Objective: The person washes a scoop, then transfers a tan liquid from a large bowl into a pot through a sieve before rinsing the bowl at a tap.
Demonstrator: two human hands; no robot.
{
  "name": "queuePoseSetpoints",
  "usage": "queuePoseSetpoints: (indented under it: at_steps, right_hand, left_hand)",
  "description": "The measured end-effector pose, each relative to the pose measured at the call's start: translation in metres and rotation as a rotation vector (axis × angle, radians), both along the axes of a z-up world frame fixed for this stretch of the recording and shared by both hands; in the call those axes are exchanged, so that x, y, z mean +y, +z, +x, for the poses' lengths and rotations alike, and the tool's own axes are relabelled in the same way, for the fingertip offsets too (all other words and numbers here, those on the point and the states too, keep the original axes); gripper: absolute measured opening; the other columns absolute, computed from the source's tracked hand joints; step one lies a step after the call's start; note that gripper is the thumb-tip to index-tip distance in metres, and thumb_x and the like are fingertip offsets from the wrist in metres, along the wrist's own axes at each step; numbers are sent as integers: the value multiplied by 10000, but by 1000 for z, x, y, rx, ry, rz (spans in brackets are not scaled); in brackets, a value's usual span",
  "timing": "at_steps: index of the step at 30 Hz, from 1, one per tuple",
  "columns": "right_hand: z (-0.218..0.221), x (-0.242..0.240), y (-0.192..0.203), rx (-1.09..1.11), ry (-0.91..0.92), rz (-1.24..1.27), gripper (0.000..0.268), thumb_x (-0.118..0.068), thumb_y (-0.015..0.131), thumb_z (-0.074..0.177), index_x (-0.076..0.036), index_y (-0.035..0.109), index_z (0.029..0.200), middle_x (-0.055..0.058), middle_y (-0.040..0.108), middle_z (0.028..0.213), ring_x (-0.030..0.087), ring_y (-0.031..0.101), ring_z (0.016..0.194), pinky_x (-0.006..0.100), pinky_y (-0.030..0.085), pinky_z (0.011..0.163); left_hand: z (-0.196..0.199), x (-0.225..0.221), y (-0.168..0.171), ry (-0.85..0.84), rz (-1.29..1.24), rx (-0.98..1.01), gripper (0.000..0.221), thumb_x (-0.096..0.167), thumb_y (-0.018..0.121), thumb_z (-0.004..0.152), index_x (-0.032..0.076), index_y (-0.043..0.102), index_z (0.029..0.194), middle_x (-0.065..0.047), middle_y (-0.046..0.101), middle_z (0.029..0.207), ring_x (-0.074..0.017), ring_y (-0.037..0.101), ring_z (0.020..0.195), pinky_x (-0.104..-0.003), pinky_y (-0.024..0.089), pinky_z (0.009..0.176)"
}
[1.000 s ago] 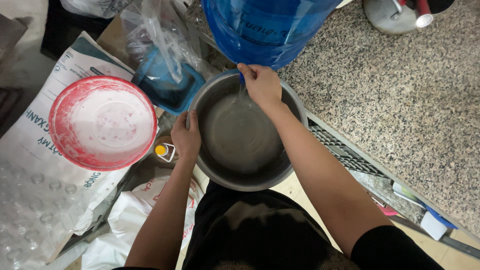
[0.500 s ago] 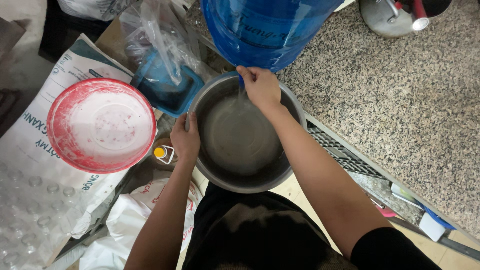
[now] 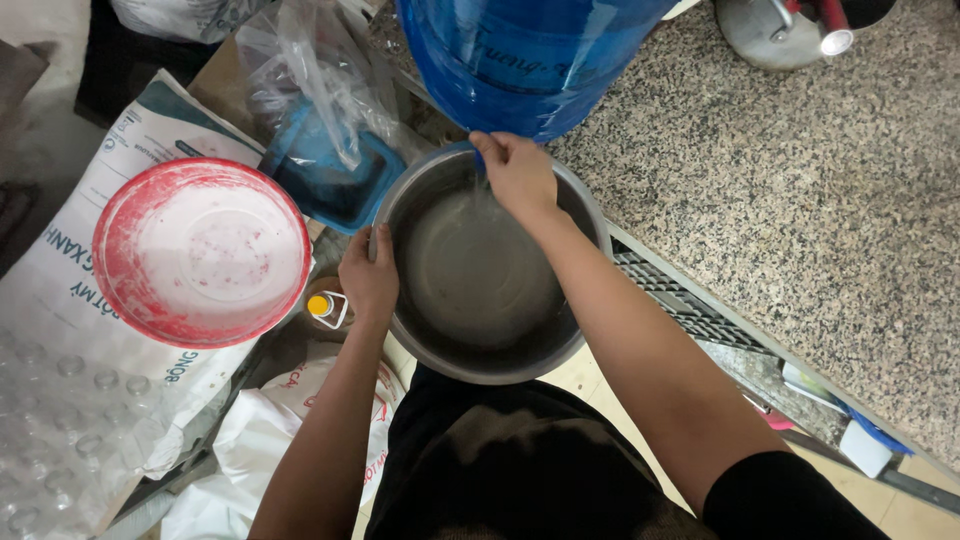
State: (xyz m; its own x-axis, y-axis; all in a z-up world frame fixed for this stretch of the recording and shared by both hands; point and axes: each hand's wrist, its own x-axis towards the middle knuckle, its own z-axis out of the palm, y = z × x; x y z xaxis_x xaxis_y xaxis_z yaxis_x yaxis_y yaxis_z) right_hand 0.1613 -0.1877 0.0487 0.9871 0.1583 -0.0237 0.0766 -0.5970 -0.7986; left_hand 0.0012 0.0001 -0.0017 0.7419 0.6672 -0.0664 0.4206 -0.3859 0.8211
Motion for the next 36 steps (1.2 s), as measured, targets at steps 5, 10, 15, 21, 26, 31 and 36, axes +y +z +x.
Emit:
queuePoseSetpoints:
  at_steps: [5, 10, 15, 21, 26, 31, 36]
  right_hand:
    - [-8, -8, -8, 127, 75, 241, 449, -412, 679, 952, -70, 659, 1242, 70, 724, 834, 165, 679, 679, 336, 536, 580]
    - [-67, -53, -26, -30, -94, 241, 445, -296, 717, 968, -73, 632, 1344, 84, 740, 878, 156, 683, 739, 294, 531, 676]
    - [-145, -124, -66, -403, -479, 15, 314, -181, 651, 1028, -34, 633, 1305, 179, 608, 1176, 259, 553, 1066, 382, 457, 961]
    - [-167, -155, -124, 378, -710, 498, 384, -378, 517, 1064, -59, 628, 1246, 46, 674, 1091, 118, 595, 973, 301, 450, 870]
    - [-166, -153, -158, 219, -681, 594, 329, -287, 527, 1082, -5, 692, 1119, 46, 681, 930, 103, 565, 829, 266, 476, 765]
    - [-181, -151, -171, 153, -782, 611, 305, -248, 530, 1104, -1, 707, 1078, 27, 675, 889, 94, 542, 799, 268, 458, 739]
    - [-205, -154, -154, 156, -863, 673, 288, -231, 553, 1075, -2, 727, 1079, 2, 683, 883, 80, 551, 801, 256, 469, 746]
  left_hand:
    - [0, 4, -4, -22, 40, -23, 467, 412, 610, 1023, -8, 700, 1206, -265, 720, 1123, -385, 704, 1064, -426, 519, 913]
    - [-1, 3, -5, -5, 0, 10, 443, 406, 612, 1010, 13, 710, 1187, -245, 738, 1068, -360, 733, 1000, -415, 537, 887]
    - [-2, 8, -12, -22, 34, -24, 431, 390, 625, 1018, -2, 714, 1174, -235, 738, 1068, -355, 716, 987, -413, 523, 886]
    - [0, 12, -21, -36, 20, -63, 449, 373, 633, 1017, -33, 683, 1201, -224, 734, 1089, -330, 715, 994, -409, 521, 896]
    - [-7, 11, -19, -74, 46, -73, 419, 344, 616, 1025, -37, 706, 1173, -229, 738, 1065, -347, 708, 973, -422, 512, 897]
    - [-21, 4, -20, -131, 148, -128, 426, 343, 615, 1050, -55, 705, 1168, -255, 724, 1042, -383, 682, 958, -451, 503, 893]
    - [-46, -6, -19, -147, 103, -41, 429, 351, 595, 1059, -65, 698, 1072, -233, 700, 926, -341, 621, 824, -464, 478, 806]
